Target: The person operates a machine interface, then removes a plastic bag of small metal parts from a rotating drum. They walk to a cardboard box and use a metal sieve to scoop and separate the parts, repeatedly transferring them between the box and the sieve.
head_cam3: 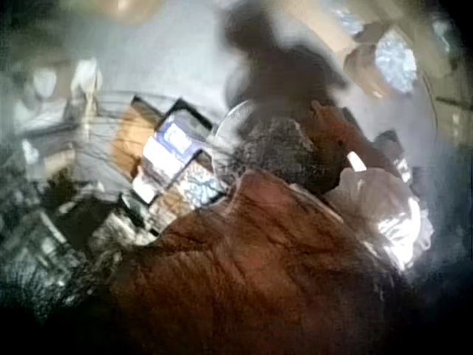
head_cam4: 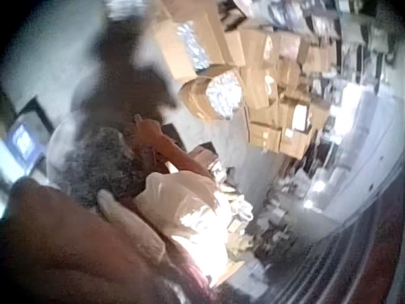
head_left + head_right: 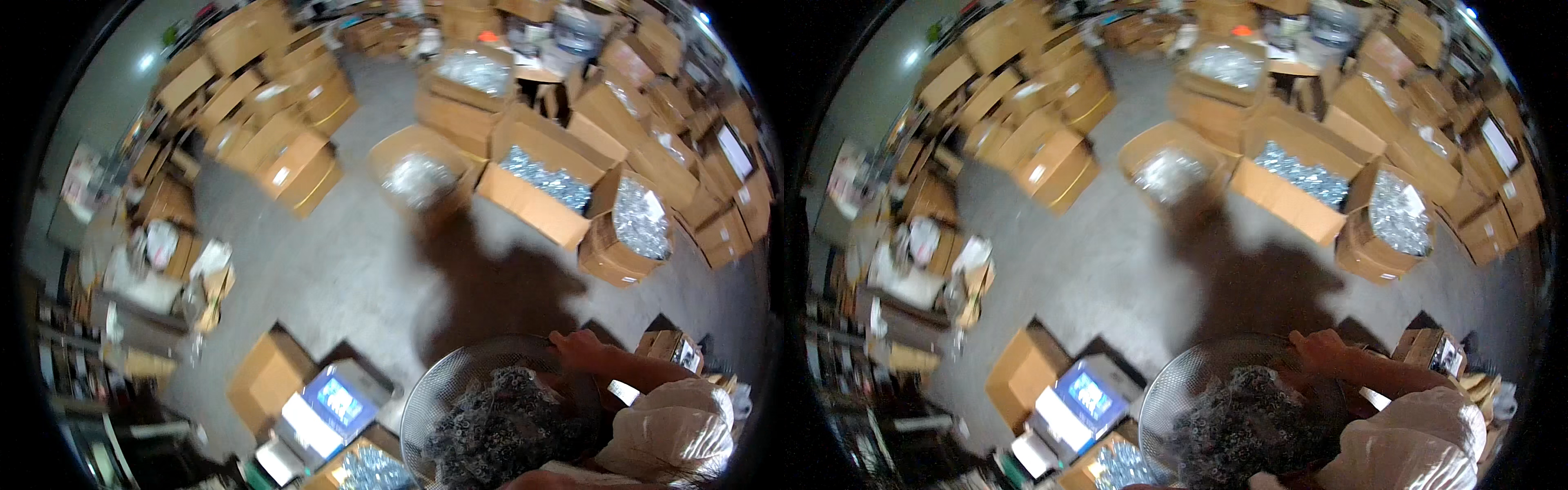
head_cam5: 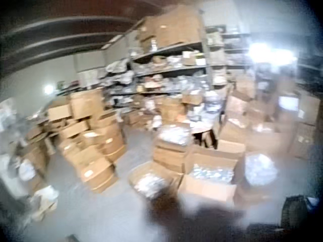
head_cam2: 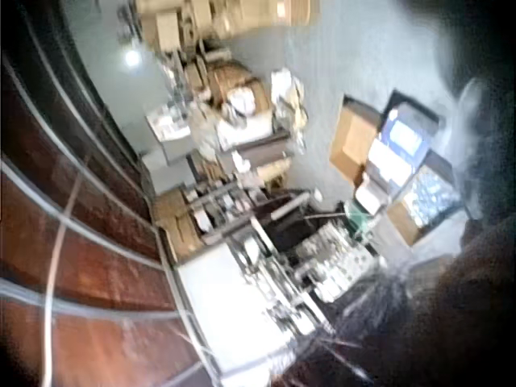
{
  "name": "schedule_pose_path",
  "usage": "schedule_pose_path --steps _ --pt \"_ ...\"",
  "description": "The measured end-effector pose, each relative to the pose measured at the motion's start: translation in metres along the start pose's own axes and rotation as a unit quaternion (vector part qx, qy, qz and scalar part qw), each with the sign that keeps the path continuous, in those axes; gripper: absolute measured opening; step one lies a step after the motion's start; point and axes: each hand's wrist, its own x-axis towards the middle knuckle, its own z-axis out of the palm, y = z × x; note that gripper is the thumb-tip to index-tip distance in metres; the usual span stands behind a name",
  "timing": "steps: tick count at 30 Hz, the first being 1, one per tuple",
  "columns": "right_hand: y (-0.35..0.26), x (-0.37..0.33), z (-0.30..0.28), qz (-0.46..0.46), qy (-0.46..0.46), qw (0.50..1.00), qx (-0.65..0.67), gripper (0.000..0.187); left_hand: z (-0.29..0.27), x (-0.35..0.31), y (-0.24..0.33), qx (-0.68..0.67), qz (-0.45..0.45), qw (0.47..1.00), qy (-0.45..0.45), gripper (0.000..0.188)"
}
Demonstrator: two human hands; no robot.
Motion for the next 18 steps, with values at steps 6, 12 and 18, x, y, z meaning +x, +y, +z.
schedule_pose_path --steps 6,12,18 --pt "0.187 0.044 -0.020 0.163 0.039 0.985 0.046 0.037 0.036 0.122 0.156 0.091 0.172 0.981 -0.007 0.030" --pt "0.331 0.116 -0.050 0.310 0.151 0.923 0.174 0.034 0.109 0.287 0.448 0.130 0.308 0.942 -0.024 0.024" --pt "0.445 0.218 -0.110 0.307 0.111 0.927 0.183 0.027 0.168 0.432 0.639 0.286 0.417 0.861 -0.057 0.029"
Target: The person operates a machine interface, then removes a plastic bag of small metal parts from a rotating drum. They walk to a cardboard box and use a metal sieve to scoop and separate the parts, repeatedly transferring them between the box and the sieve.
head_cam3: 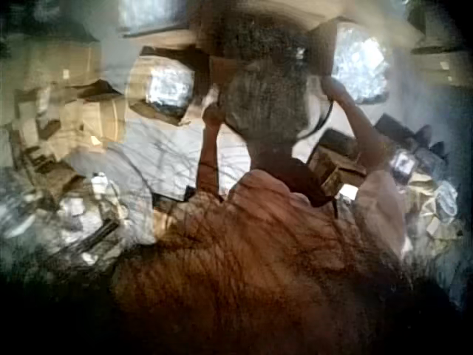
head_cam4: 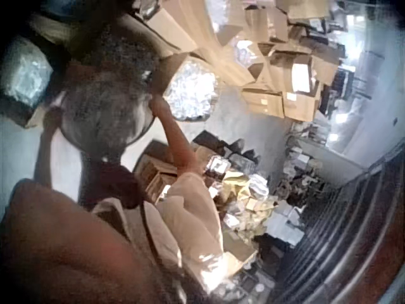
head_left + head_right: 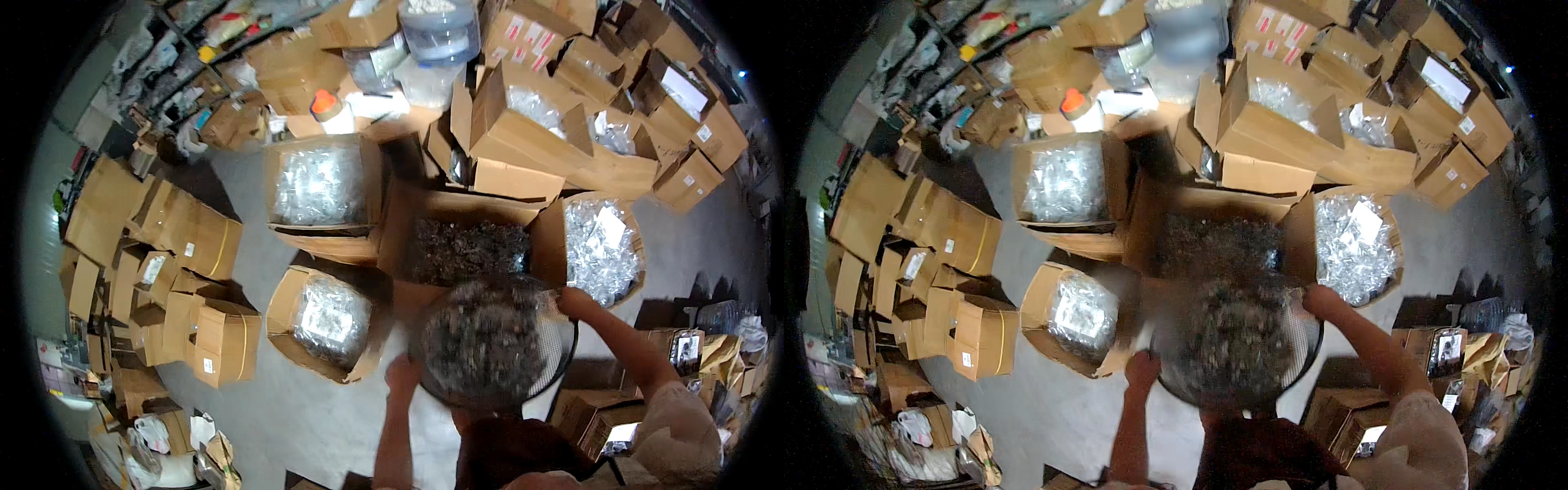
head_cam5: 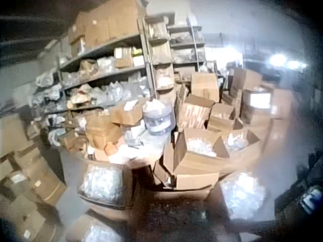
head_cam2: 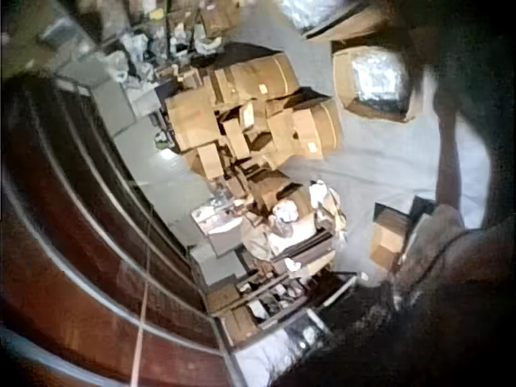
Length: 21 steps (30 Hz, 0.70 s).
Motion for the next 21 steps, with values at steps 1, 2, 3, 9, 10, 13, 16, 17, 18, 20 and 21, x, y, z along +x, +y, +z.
schedule_pose_path --steps 1,2,3,9,10,13,16,17,18,20,21 --pt "0.012 0.034 -0.009 -0.003 -0.023 0.999 -0.028 0.029 -0.011 0.050 0.000 0.013 0.060 0.998 0.032 0.029" --pt "0.031 0.056 -0.008 0.001 -0.065 0.996 -0.061 0.030 -0.021 0.080 0.021 -0.030 0.068 0.997 0.003 0.029" --pt "0.030 0.063 -0.011 -0.013 -0.067 0.996 -0.050 0.030 -0.043 0.101 0.041 -0.098 0.049 0.993 -0.034 0.029" --pt "0.009 0.154 -0.044 0.193 -0.287 0.938 0.002 0.022 -0.169 0.194 0.120 -0.334 -0.069 0.925 -0.164 0.028" --pt "0.039 0.169 -0.043 0.246 -0.293 0.922 0.061 0.022 -0.173 0.215 0.134 -0.354 -0.060 0.917 -0.174 0.027" --pt "0.075 0.183 -0.043 0.078 -0.274 0.958 0.033 0.014 -0.173 0.251 0.142 -0.378 -0.067 0.904 -0.191 0.026" --pt "0.070 0.194 -0.049 0.090 -0.336 0.937 -0.003 0.022 -0.169 0.261 0.145 -0.395 -0.075 0.893 -0.200 0.025" --pt "0.081 0.195 -0.058 0.220 -0.365 0.904 0.034 0.035 -0.164 0.266 0.154 -0.410 -0.068 0.885 -0.209 0.025" --pt "0.058 0.199 -0.064 0.203 -0.333 0.920 0.050 0.028 -0.167 0.269 0.143 -0.401 -0.078 0.890 -0.205 0.025" --pt "-0.013 0.196 -0.092 0.156 -0.277 0.944 0.089 0.019 -0.182 0.270 0.109 -0.382 -0.106 0.898 -0.190 0.024" --pt "-0.014 0.195 -0.107 0.136 -0.298 0.944 0.031 0.020 -0.182 0.272 0.109 -0.393 -0.101 0.893 -0.193 0.024"
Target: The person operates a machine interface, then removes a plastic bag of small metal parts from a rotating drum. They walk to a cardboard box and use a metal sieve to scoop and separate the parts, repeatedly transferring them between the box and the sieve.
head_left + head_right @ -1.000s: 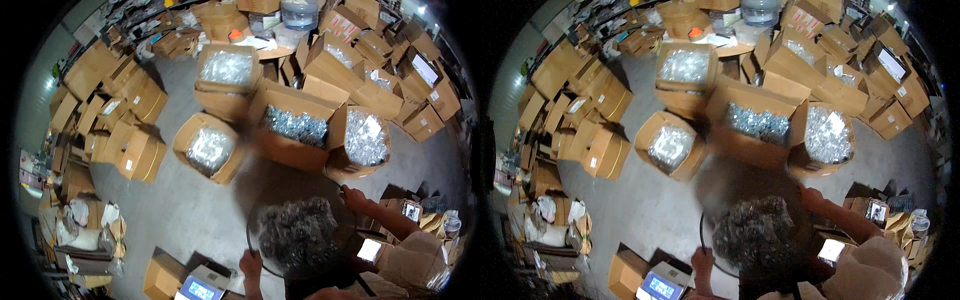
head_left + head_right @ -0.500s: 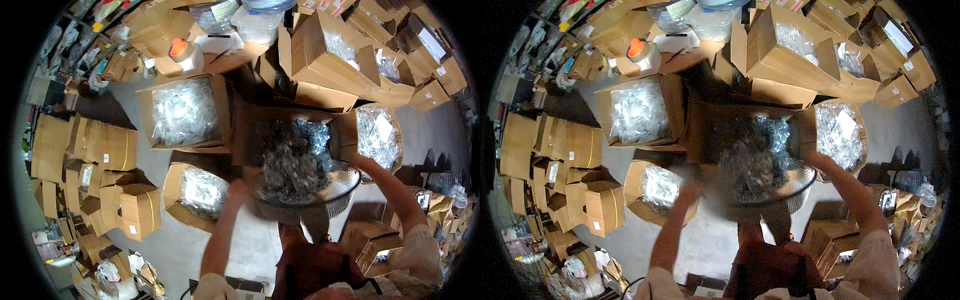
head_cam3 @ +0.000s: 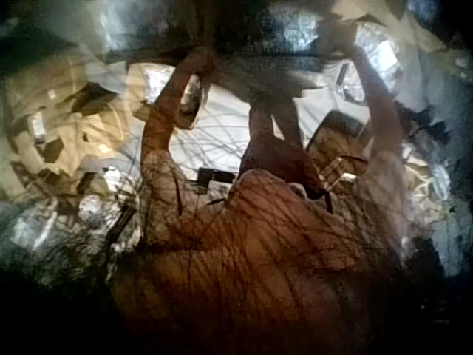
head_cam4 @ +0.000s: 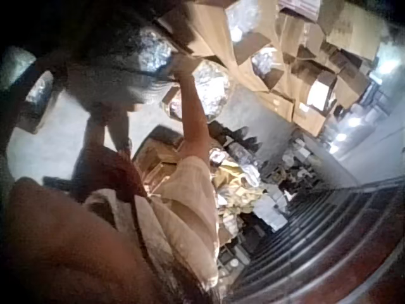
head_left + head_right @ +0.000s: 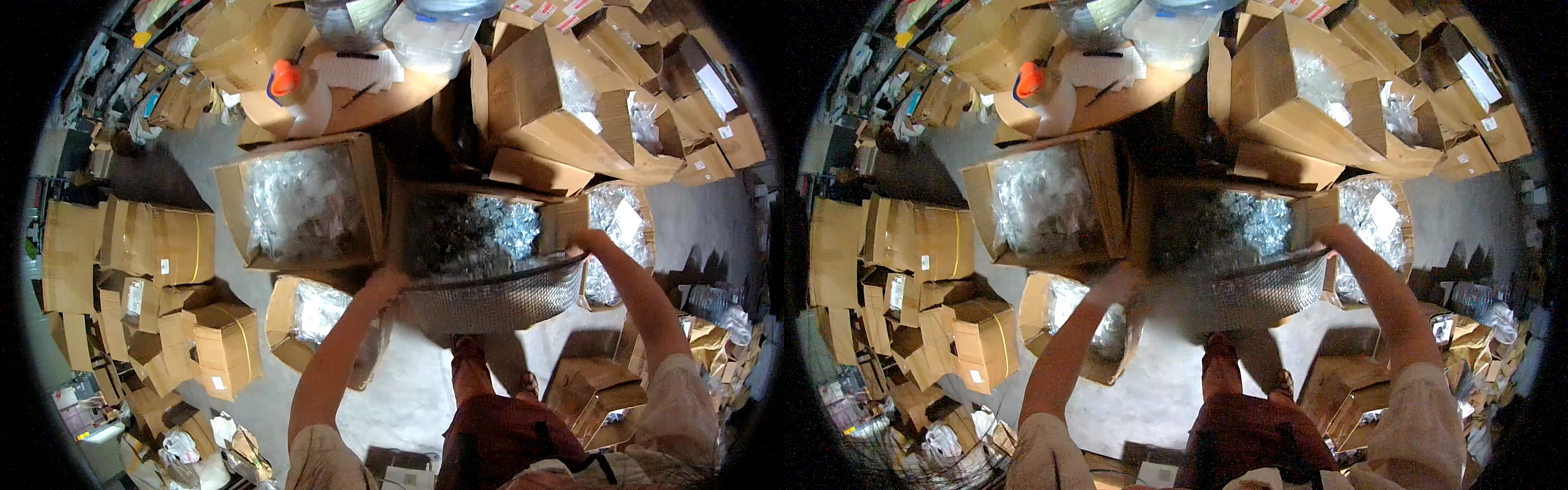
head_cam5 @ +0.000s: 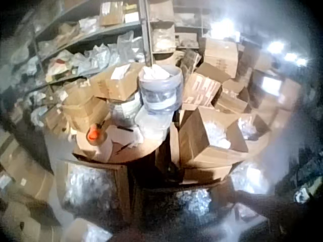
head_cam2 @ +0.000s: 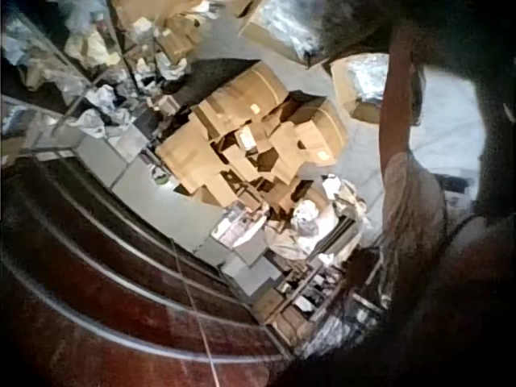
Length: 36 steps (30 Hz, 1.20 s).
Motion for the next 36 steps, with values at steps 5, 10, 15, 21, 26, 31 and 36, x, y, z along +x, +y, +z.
schedule_pose_path --steps 5,10,15,21,26,31,36 --pt "0.057 0.003 0.000 0.032 0.063 0.997 0.034 0.027 0.029 -0.008 -0.035 -0.053 0.008 0.998 -0.030 0.023" --pt "0.081 -0.027 0.068 -0.132 0.008 0.957 -0.259 0.023 0.054 -0.105 -0.191 -0.124 -0.066 0.987 -0.080 0.021" --pt "0.014 -0.129 0.147 -0.161 0.269 0.918 -0.244 0.045 0.119 -0.317 -0.367 -0.226 -0.143 0.963 -0.025 0.023" --pt "-0.070 -0.241 0.240 -0.383 0.222 0.870 -0.220 0.068 0.209 -0.560 -0.406 -0.413 -0.164 0.892 0.083 0.030" --pt "-0.126 -0.244 0.361 -0.517 0.118 0.789 -0.309 0.056 0.299 -0.690 -0.436 -0.527 -0.241 0.793 0.188 0.041" --pt "-0.152 -0.278 0.505 -0.607 0.071 0.680 -0.405 0.045 0.432 -0.835 -0.522 -0.577 -0.242 0.697 0.350 0.044" --pt "-0.123 -0.279 0.634 -0.546 0.029 0.629 -0.553 0.043 0.529 -0.930 -0.614 -0.729 -0.304 0.433 0.433 0.048"
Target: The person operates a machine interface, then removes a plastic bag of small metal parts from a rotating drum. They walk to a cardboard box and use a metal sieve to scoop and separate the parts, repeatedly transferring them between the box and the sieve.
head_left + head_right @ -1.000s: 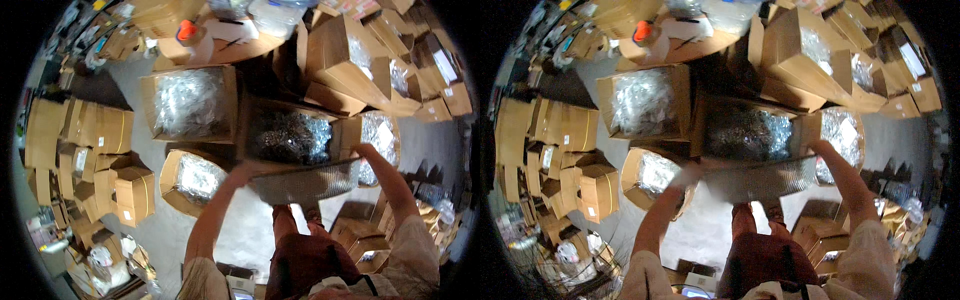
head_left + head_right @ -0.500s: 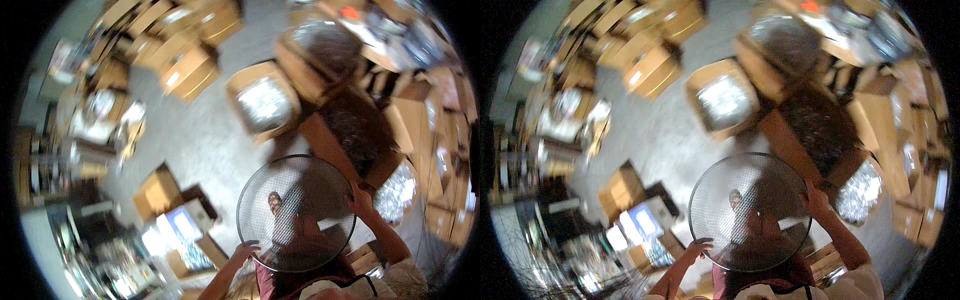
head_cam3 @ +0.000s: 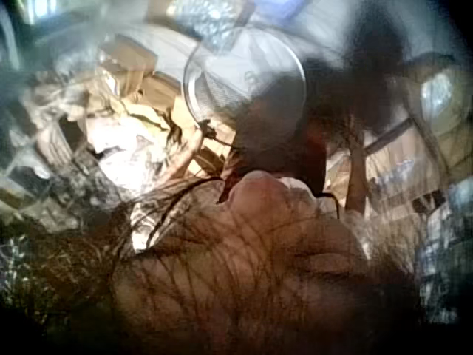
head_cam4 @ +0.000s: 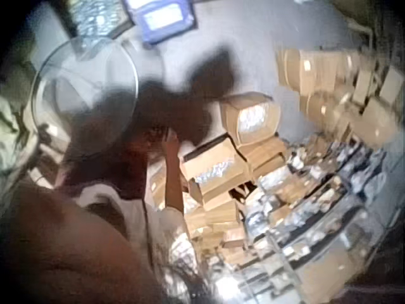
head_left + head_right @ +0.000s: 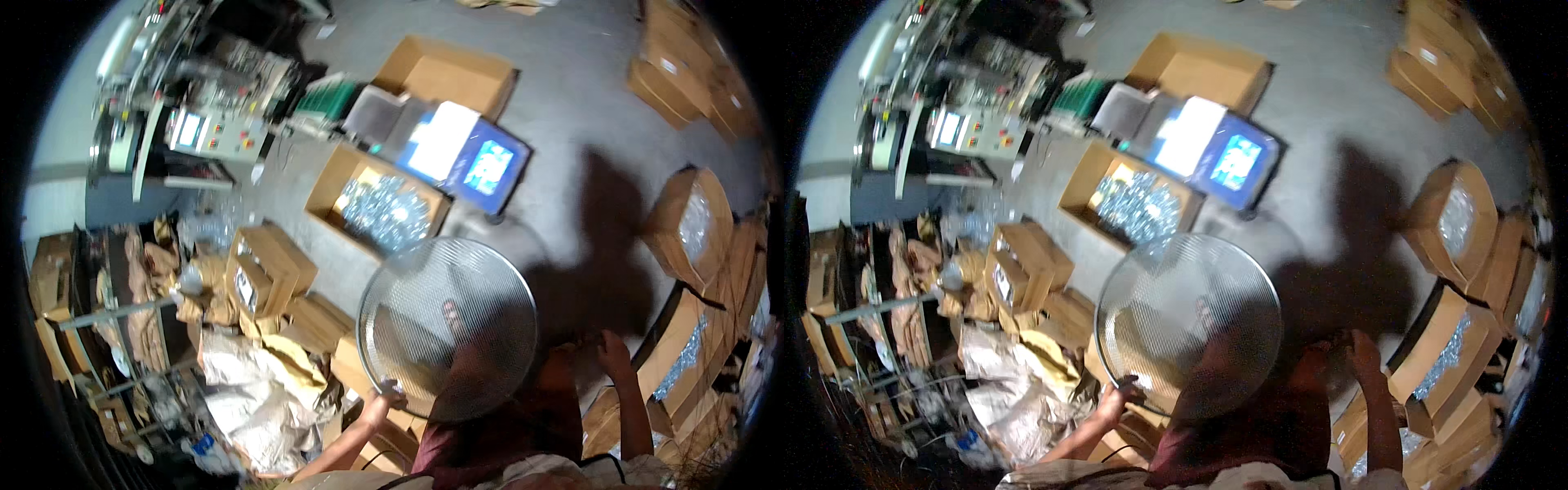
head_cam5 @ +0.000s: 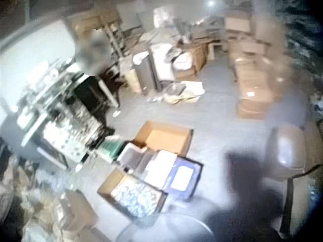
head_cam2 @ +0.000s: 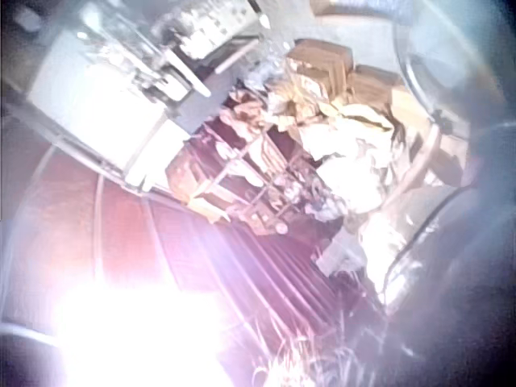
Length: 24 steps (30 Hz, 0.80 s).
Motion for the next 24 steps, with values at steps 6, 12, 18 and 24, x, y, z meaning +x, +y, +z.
schedule_pose_path --steps 6,12,18,24 --pt "-0.195 0.113 0.076 -0.164 -0.109 0.980 -0.022 0.057 -0.113 0.088 -0.023 -0.179 0.027 0.974 0.140 0.023" --pt "-0.404 0.324 0.159 -0.335 -0.089 0.935 -0.068 0.067 -0.184 0.123 0.017 -0.353 -0.004 0.918 0.179 0.022" --pt "-0.530 0.485 0.341 -0.579 -0.068 0.679 -0.447 0.057 -0.204 0.141 0.006 -0.365 -0.046 0.872 0.324 0.042" --pt "-0.580 0.515 0.477 -0.435 -0.196 0.595 -0.647 0.079 -0.195 0.229 0.006 -0.468 -0.116 0.808 0.339 0.033"
